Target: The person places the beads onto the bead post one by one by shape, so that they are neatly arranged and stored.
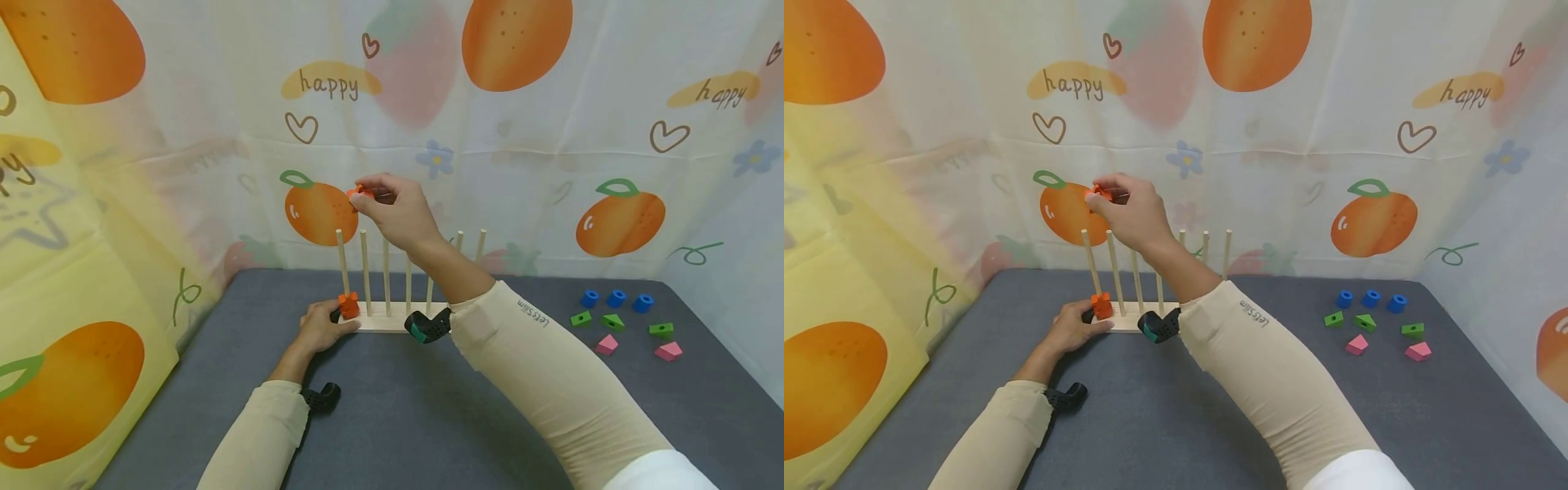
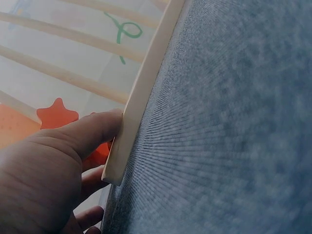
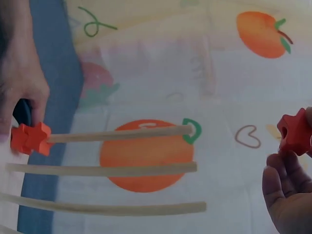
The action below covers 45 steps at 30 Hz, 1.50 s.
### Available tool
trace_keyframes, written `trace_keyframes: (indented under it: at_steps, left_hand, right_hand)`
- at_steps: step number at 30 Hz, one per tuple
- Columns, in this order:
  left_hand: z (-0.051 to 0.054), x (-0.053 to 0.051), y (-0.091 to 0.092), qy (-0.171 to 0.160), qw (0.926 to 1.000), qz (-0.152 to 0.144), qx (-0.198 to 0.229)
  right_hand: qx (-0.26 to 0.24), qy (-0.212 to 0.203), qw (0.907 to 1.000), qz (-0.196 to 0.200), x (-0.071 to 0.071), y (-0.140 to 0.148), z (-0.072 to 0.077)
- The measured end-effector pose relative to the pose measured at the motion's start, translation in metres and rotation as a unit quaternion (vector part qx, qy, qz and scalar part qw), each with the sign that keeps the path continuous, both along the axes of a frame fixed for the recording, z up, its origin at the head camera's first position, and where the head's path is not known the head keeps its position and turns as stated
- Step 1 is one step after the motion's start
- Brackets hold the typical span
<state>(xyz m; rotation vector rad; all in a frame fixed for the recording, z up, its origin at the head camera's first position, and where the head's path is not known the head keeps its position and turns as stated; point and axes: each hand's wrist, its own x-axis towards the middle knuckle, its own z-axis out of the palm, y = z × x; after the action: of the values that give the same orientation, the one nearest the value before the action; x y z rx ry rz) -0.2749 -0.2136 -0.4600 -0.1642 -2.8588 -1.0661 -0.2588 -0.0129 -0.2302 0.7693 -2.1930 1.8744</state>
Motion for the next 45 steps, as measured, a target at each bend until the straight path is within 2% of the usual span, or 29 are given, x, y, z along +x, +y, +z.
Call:
trace_keyframes:
  at_steps: [9,16,22,31,37,45]
  left_hand:
    - [0.000,-0.001,0.000,0.011,0.9999,-0.006,0.004]
    - [-0.002,-0.003,-0.001,0.017,0.9998,-0.010,0.005]
    - [-0.002,-0.004,-0.001,0.013,0.9999,-0.009,0.005]
    - [0.000,-0.001,0.000,-0.002,1.0000,-0.002,0.008]
    - [0.000,0.000,0.000,-0.009,0.9999,0.001,0.012]
    - [0.001,-0.001,-0.002,0.005,0.9999,-0.005,0.009]
  right_hand:
    - [0.044,-0.026,0.9986,-0.017,-0.011,-0.027,-0.015]
    - [0.093,-0.041,0.9925,-0.069,-0.017,-0.043,-0.028]
    - [0.115,-0.060,0.9881,-0.083,-0.021,-0.049,-0.040]
    - [0.085,-0.094,0.9877,-0.090,-0.025,-0.055,-0.062]
    - [0.016,-0.101,0.9902,-0.096,-0.024,-0.059,-0.076]
    - [-0.067,-0.174,0.9765,-0.108,-0.022,-0.065,-0.093]
